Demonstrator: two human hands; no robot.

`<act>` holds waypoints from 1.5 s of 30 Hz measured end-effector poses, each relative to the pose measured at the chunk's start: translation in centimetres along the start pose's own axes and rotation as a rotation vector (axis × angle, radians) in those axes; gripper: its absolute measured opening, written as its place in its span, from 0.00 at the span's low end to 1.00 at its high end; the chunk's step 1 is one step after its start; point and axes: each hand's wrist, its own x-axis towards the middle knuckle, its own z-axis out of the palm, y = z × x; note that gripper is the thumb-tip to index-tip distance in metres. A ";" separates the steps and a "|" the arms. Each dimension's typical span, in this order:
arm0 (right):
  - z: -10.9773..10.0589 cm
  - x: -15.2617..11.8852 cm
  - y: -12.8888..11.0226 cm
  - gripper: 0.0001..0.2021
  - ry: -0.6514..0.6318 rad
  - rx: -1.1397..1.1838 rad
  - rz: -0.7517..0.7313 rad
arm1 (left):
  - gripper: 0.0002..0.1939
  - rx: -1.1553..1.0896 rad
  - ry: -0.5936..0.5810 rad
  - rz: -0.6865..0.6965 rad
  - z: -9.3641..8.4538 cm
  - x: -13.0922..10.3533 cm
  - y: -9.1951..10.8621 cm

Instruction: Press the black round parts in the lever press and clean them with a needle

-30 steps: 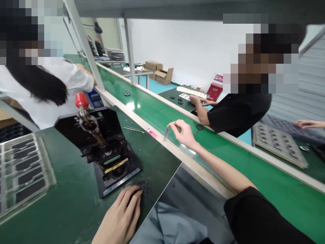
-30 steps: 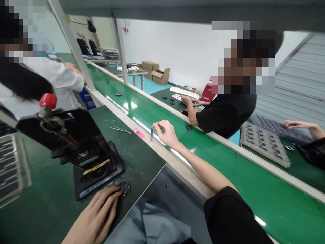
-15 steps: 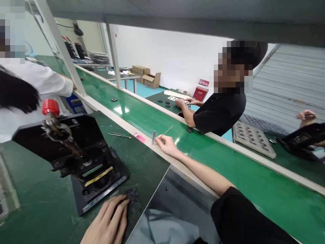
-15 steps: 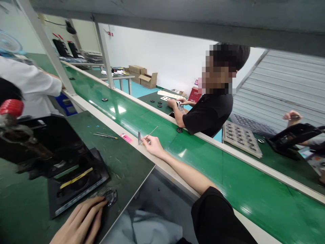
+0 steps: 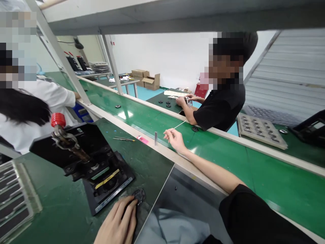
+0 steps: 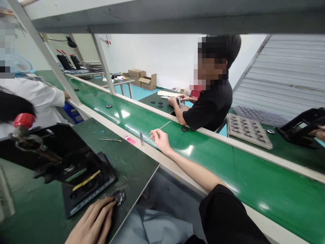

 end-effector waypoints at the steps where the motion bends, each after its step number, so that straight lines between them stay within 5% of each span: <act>1: -0.3 0.1 -0.4 0.28 0.020 0.014 -0.004 | 0.17 -0.012 -0.004 -0.012 -0.2 0.1 0.1; 8: -2.6 -0.2 -5.0 0.27 -0.015 0.026 -0.139 | 0.14 -0.169 -0.040 -0.186 -0.9 1.1 0.8; 16: 0.3 -7.4 -11.2 0.21 -0.547 0.136 -0.123 | 0.10 -0.281 -0.077 -0.339 -1.5 1.8 2.8; 20: 3.6 -9.1 -10.4 0.20 -0.747 0.112 -0.160 | 0.14 -0.292 -0.084 -0.382 -1.4 1.7 3.1; 33: 12.3 -7.9 -7.7 0.27 -0.804 0.084 -0.227 | 0.18 -0.280 -0.111 -0.356 -1.2 1.5 3.6; 45: 13.6 -7.7 -7.4 0.20 -0.817 0.054 -0.275 | 0.16 -0.310 -0.127 -0.384 -1.1 1.6 4.0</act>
